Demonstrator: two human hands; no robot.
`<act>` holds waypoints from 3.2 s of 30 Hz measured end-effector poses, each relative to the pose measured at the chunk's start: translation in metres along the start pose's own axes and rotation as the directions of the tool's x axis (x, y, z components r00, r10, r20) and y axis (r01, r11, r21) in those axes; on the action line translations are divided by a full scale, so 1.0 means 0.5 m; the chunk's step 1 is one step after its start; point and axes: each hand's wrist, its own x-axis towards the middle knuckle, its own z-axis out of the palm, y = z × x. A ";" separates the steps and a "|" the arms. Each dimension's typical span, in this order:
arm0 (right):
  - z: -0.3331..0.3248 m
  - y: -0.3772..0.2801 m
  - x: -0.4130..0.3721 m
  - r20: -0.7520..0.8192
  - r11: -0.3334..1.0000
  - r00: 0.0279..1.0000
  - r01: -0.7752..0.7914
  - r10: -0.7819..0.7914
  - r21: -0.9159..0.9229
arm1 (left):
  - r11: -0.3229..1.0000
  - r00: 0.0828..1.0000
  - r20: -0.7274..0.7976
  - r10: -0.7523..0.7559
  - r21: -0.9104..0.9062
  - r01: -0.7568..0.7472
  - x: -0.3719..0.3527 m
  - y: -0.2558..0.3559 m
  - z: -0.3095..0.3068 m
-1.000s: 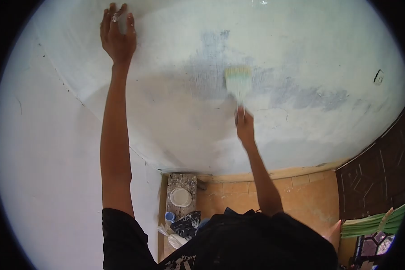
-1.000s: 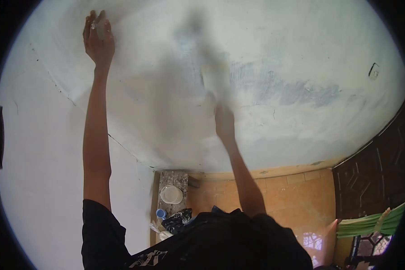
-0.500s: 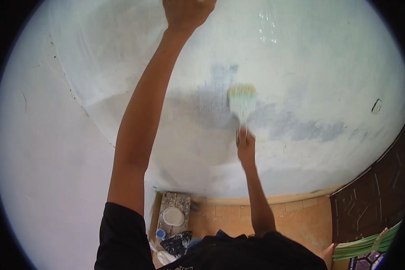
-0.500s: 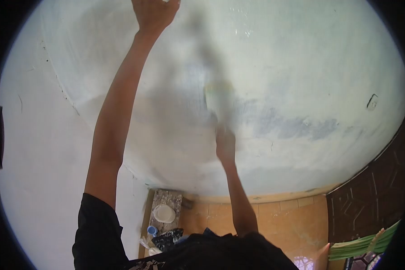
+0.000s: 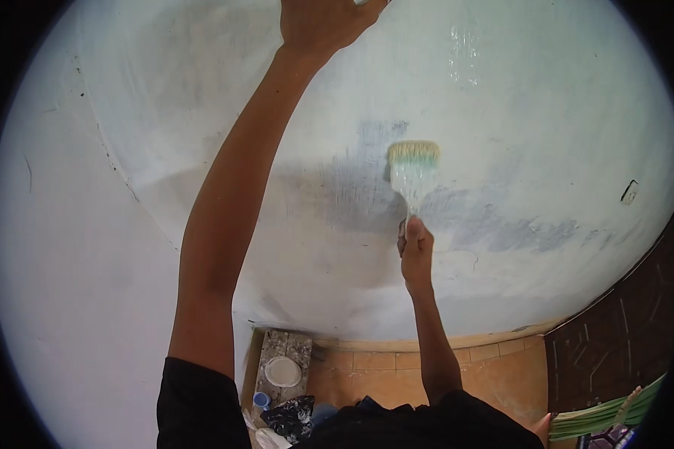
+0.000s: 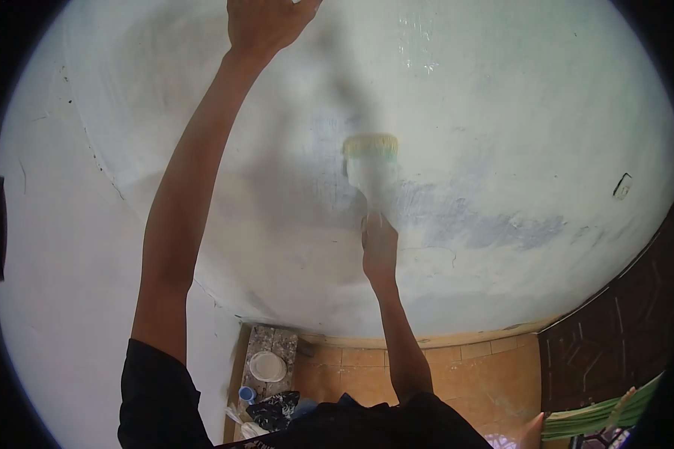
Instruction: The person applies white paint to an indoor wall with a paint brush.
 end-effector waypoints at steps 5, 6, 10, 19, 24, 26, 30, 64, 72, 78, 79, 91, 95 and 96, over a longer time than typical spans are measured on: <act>-0.027 0.191 -0.186 0.011 0.976 0.976 -0.216 0.215 0.021 | 0.999 0.999 -0.001 0.039 -0.030 -0.039 -0.001 0.001 -0.001; -0.035 0.214 -0.232 0.013 0.951 0.951 -0.307 0.307 -0.029 | 0.999 1.000 -0.006 0.029 -0.036 -0.029 -0.002 0.002 -0.002; -0.045 0.084 -0.183 0.009 0.969 0.969 -0.245 0.245 0.001 | 1.000 0.995 -0.096 -0.006 -0.028 0.003 -0.005 -0.001 0.005; -0.057 0.123 -0.077 0.003 0.993 0.998 -0.059 0.059 -0.101 | 0.991 0.984 -0.172 -0.052 -0.128 0.030 0.032 0.049 0.039; -0.051 0.170 -0.234 -0.045 0.957 0.956 -0.290 0.289 -0.010 | 0.998 0.990 -0.143 0.016 -0.053 -0.024 0.027 0.043 0.042; -0.029 0.059 -0.171 -0.080 0.973 0.970 -0.231 0.229 -0.019 | 0.998 0.984 -0.177 0.025 -0.044 -0.034 0.016 0.037 0.055; -0.009 -0.059 -0.021 0.063 0.990 0.988 -0.141 0.141 -0.013 | 0.999 0.989 -0.148 -0.026 -0.036 0.021 0.012 0.039 0.055; 0.116 -0.028 -0.007 0.056 0.995 0.998 0.026 -0.021 -0.098 | 0.988 0.992 -0.052 -0.119 -0.104 0.113 0.013 0.043 0.031; 0.096 0.088 -0.213 -0.044 0.990 0.997 -0.063 0.058 -0.125 | 0.992 0.993 -0.052 -0.110 -0.063 0.107 0.021 0.042 0.033; 0.120 -0.060 0.004 0.098 0.988 0.990 0.111 -0.101 -0.106 | 0.992 0.994 -0.027 -0.110 -0.066 0.108 0.014 0.045 0.029; 0.123 -0.017 -0.002 0.083 0.980 0.989 0.130 -0.118 -0.150 | 0.992 0.994 -0.027 -0.109 -0.071 0.107 0.015 0.046 0.028; 0.017 -0.043 -0.041 0.010 0.998 0.998 -0.060 0.060 0.032 | 0.993 0.992 -0.085 -0.098 -0.076 0.092 0.018 0.054 0.030; -0.020 -0.036 0.031 0.013 0.995 0.999 0.039 -0.038 -0.092 | 0.996 0.990 -0.129 -0.060 -0.076 0.051 0.017 0.052 0.038; -0.027 0.002 0.023 0.017 0.988 0.998 0.068 -0.067 -0.142 | 0.995 0.991 -0.120 -0.065 -0.081 0.055 0.016 0.053 0.037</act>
